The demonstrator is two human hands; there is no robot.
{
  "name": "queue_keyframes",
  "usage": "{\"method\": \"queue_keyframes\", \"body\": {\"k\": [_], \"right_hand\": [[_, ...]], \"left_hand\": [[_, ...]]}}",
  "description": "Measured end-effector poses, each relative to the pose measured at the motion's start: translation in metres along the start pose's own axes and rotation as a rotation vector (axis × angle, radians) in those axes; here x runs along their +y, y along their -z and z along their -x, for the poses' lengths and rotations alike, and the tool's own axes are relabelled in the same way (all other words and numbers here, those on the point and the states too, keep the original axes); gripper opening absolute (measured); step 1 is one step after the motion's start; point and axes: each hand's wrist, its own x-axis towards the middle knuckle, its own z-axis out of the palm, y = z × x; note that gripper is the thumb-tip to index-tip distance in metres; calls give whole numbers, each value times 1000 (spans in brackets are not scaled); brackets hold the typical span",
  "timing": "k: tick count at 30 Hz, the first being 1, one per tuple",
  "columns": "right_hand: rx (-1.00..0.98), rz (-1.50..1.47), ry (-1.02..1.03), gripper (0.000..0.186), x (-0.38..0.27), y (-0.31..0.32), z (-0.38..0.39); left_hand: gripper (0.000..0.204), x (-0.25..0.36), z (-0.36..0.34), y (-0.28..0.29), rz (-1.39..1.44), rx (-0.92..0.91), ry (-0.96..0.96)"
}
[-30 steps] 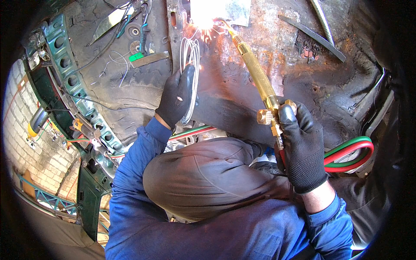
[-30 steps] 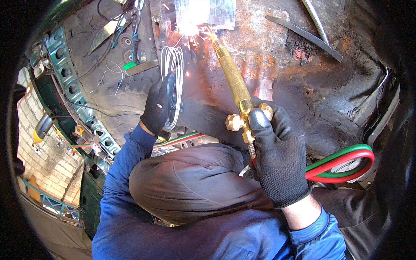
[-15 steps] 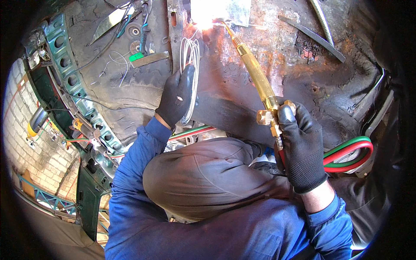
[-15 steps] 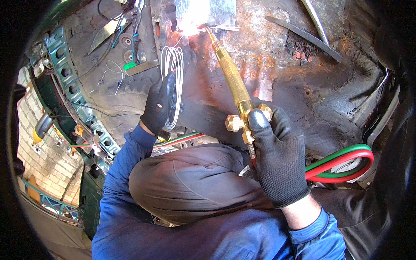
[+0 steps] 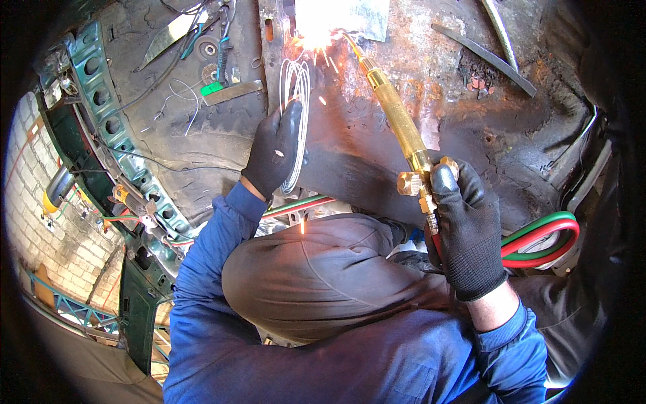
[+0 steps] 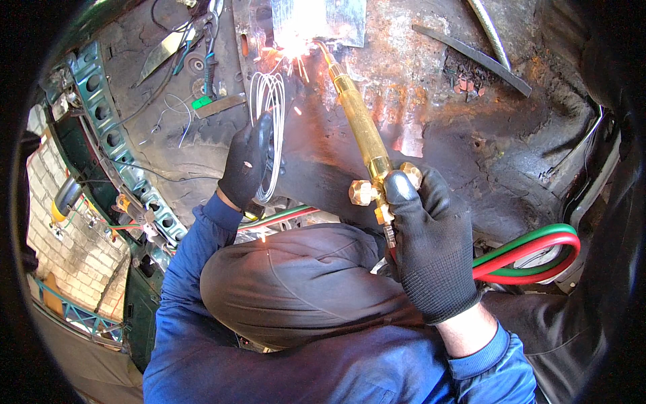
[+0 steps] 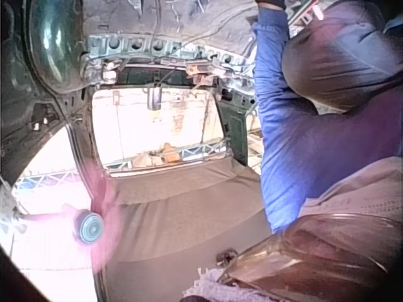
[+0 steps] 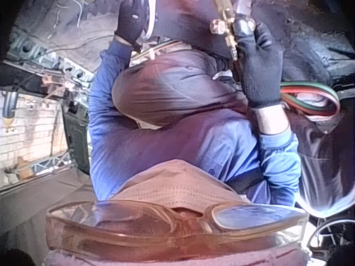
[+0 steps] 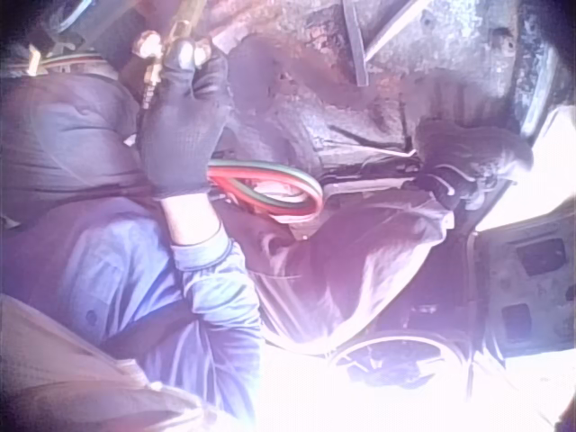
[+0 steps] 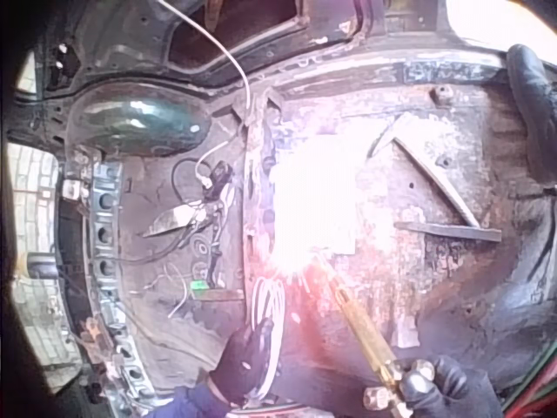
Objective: The person uses a welding torch to join a metal patch to a car floor panel. They feed a welding rod into the flame, create a weld bead, and then use a hammer to tap the weld area.
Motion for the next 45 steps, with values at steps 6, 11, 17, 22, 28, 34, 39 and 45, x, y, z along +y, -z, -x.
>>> {"method": "queue_keyframes", "body": {"k": [6,11,17,22,28,34,39,45], "right_hand": [[4,12,-23,41,0,1,0],[1,-14,-15,40,-1,0,0],[-19,-55,-41,44,0,1,0],[-18,-70,-55,40,-2,0,1],[-18,-43,-66,42,-4,0,1],[-4,-28,-28,44,1,-1,0],[6,6,4,43,3,-1,-1],[1,52,-2,42,-4,-1,0]], "left_hand": [[43,-8,-4,3,-7,4,6],[41,-3,-2,2,-29,22,-8],[38,3,0,-1,22,30,51],[41,-29,-7,10,-145,23,-134],[41,0,-2,1,-19,16,10],[39,-6,-4,3,7,4,-24],[42,0,-2,0,1,34,-59],[41,-5,-3,4,-24,32,8]]}}
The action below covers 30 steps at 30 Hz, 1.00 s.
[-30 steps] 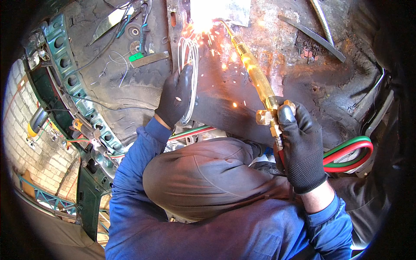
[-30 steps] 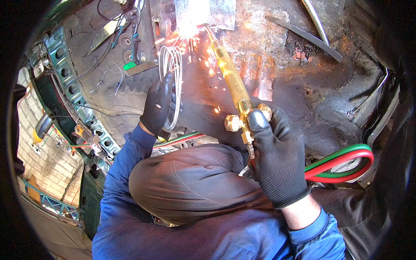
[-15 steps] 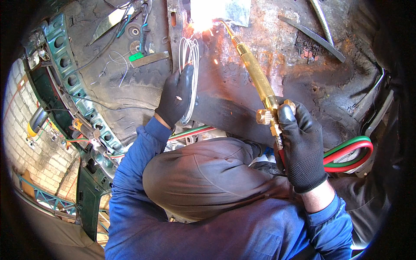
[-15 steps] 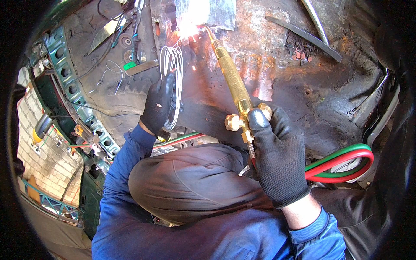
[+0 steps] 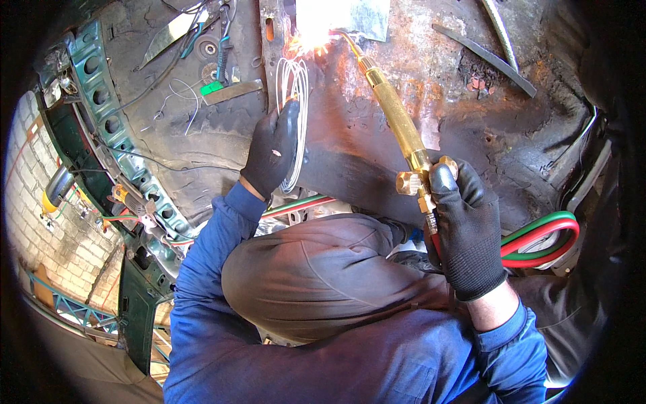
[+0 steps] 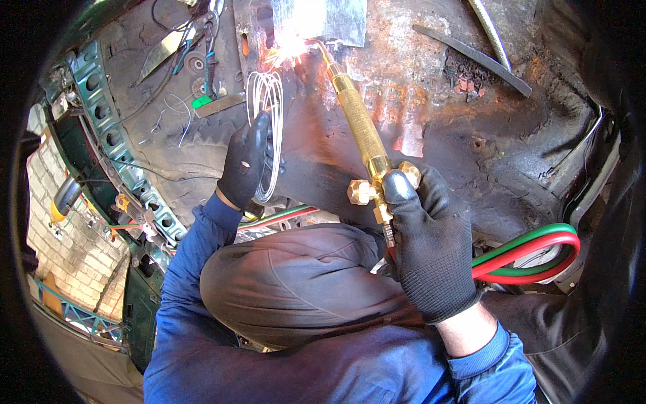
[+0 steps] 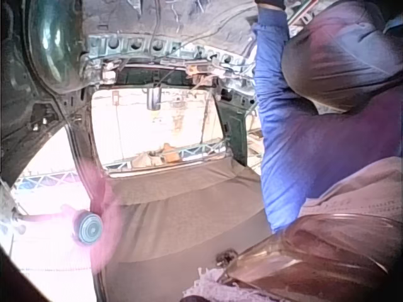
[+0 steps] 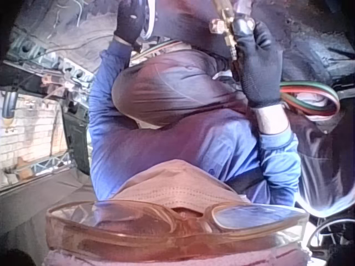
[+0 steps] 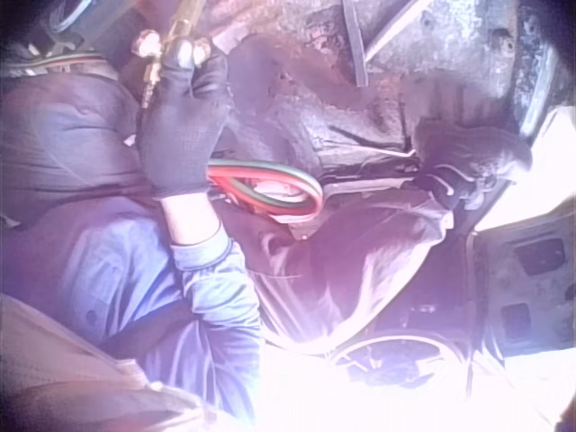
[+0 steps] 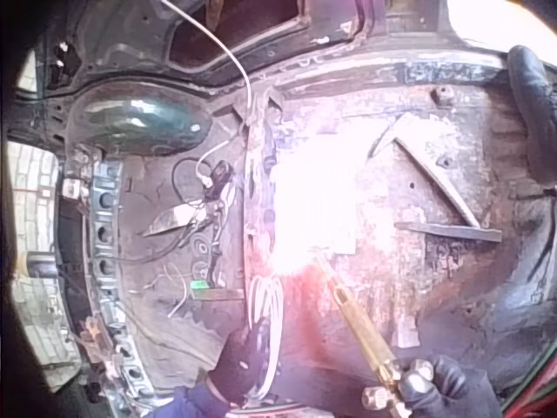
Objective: The person uses a welding torch to join a metal patch to a car floor panel. They feed a welding rod into the flame, create a weld bead, and then use a hammer to tap the weld area.
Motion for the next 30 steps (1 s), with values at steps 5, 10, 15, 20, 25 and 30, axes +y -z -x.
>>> {"method": "queue_keyframes", "body": {"k": [5,10,15,20,25,30], "right_hand": [[16,-69,-4,42,6,-3,0],[9,-6,23,41,3,-2,-1],[-10,-54,4,41,2,0,0],[19,42,108,41,-8,5,11],[115,115,247,41,-13,7,16],[187,133,367,41,-20,12,30]], "left_hand": [[40,0,-2,0,13,-13,-21],[40,3,-2,1,-42,-12,11],[44,-5,1,10,82,-68,52],[46,-21,22,43,91,-161,3],[41,-11,71,82,-316,-51,-323],[31,-34,105,113,-268,53,-210]]}}
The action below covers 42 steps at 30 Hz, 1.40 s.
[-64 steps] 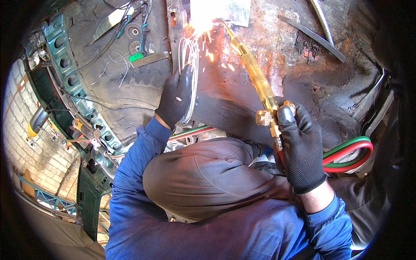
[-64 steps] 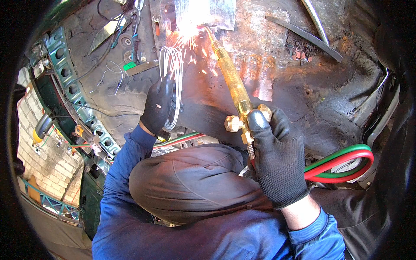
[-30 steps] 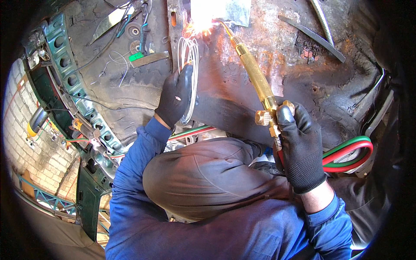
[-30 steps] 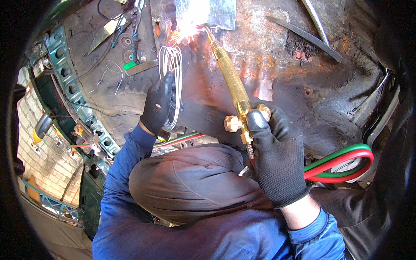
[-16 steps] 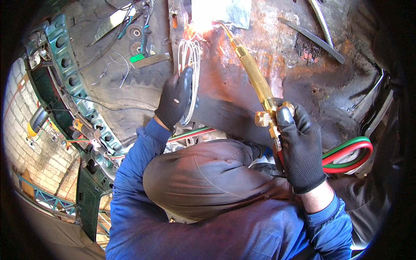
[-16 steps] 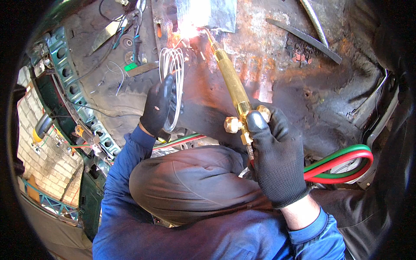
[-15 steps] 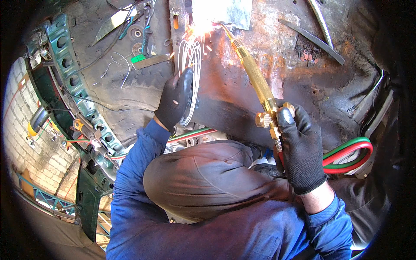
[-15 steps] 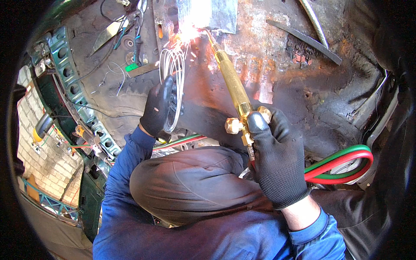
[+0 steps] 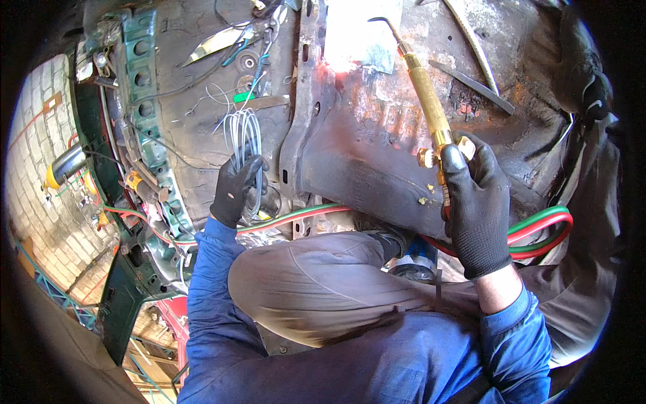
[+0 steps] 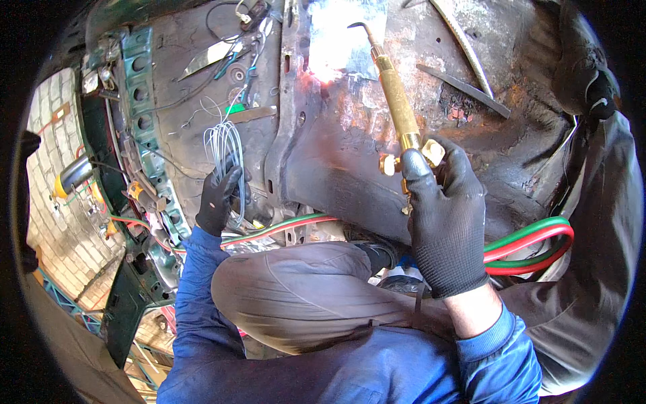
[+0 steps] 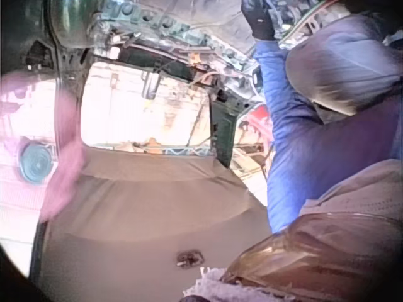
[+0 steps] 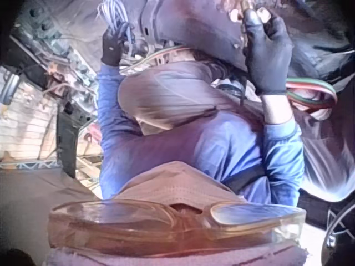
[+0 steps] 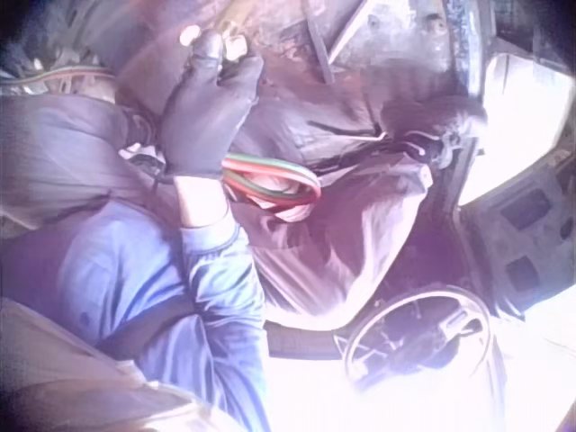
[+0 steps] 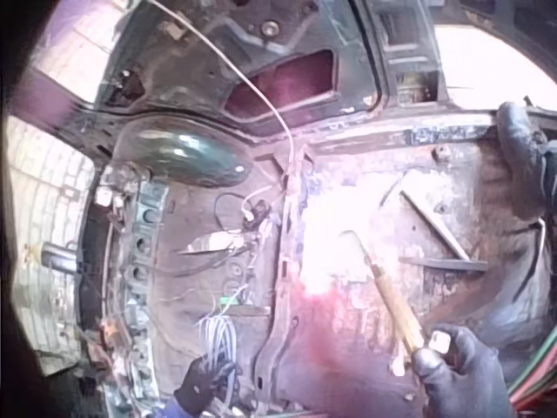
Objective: The person uses a welding torch to join a metal patch to a car floor panel. They feed a welding rod into the flame, create a weld bead, and then use a hammer to tap the weld area.
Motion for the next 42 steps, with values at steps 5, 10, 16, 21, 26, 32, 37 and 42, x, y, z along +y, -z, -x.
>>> {"method": "queue_keyframes", "body": {"k": [5,10,16,21,26,32,37,42], "right_hand": [[-5,-31,24,44,-13,8,13],[-21,9,41,46,-33,11,32],[-49,-25,7,52,-56,4,64],[-40,-19,16,53,-79,-1,91],[-65,57,143,53,-92,-11,116],[-85,18,206,59,-88,-28,119],[-21,-28,104,68,-87,-33,119],[-21,-20,75,71,-84,-22,110]], "left_hand": [[25,-12,32,-2,104,176,175],[36,-38,52,4,111,151,187],[50,-30,57,0,-7,142,230],[63,-79,55,10,-243,201,33],[68,-95,37,-12,-160,254,176],[85,-74,34,-95,-26,601,245],[96,-59,47,-86,31,565,331],[109,-85,40,-64,-12,590,531]]}}
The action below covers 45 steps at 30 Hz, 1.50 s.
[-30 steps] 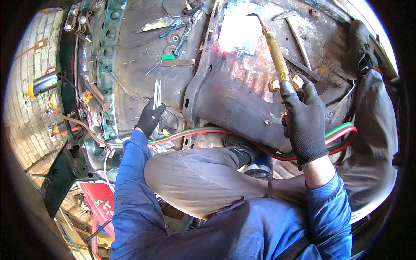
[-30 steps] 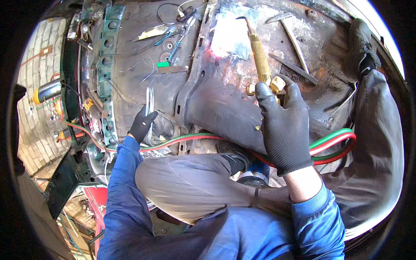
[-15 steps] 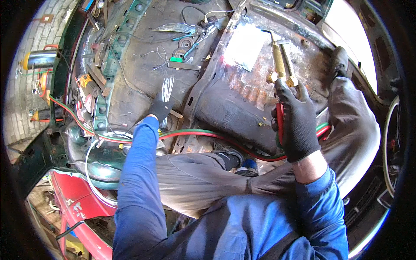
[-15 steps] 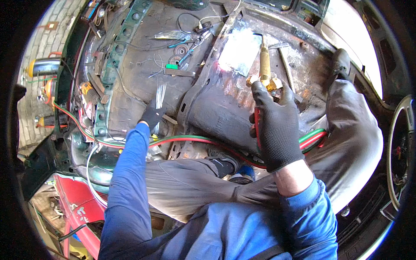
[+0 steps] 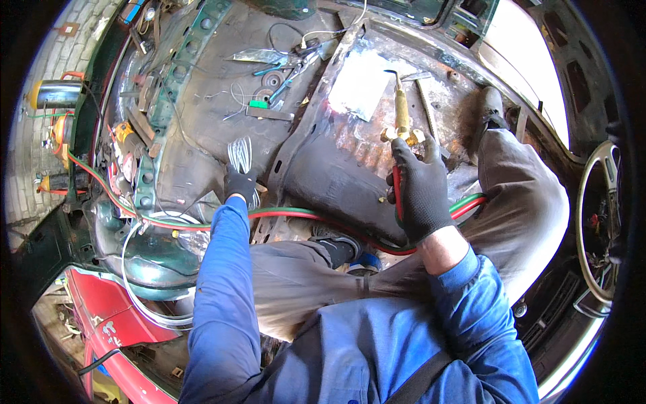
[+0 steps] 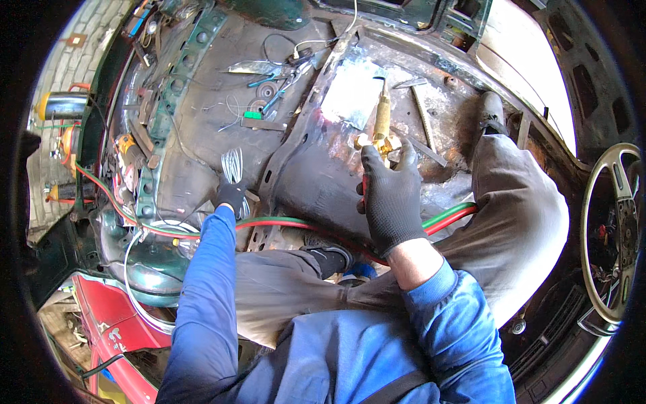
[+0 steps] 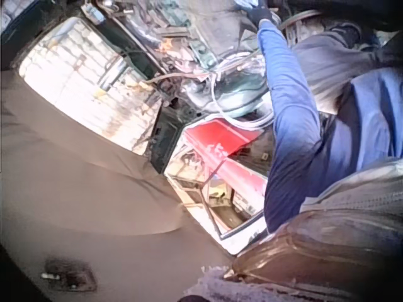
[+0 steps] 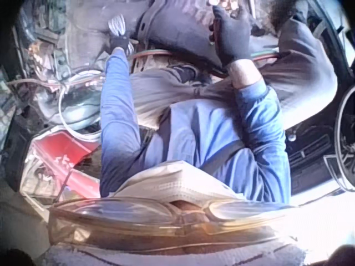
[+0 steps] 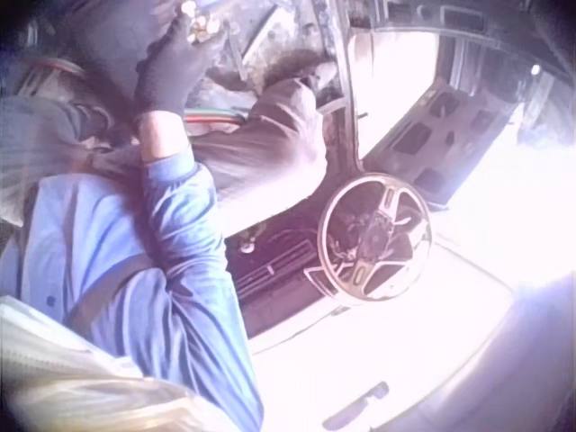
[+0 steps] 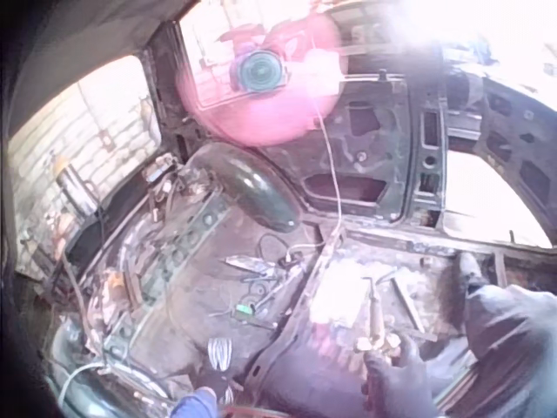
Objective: The person uses a welding torch to join a metal patch to a car floor panel. They feed a welding rod into the flame, create a weld bead, and then use a hammer to tap the weld area.
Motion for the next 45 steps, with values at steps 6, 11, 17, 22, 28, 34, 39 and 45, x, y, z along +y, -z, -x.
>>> {"method": "queue_keyframes", "body": {"k": [6,11,17,22,28,34,39,45], "right_hand": [[-67,-24,-20,70,-9,46,-2],[-68,273,125,74,-32,95,-12],[-188,420,0,79,-89,125,-63],[-118,767,675,61,-63,139,-135],[-200,742,445,63,-53,143,-192],[-351,545,253,65,-33,127,-232],[-433,371,205,54,4,117,-246],[-543,465,160,60,27,108,-258]], "left_hand": [[108,-12,-20,-34,8,65,34],[105,-16,-37,-53,-85,46,126],[97,53,8,-51,-366,182,1],[85,80,19,-64,-458,279,-331],[81,129,24,-58,-671,154,-736],[84,125,1,-50,-749,-91,-994],[89,122,-9,-58,-746,-171,-1061],[85,117,-17,-57,-646,-219,-1101]]}}
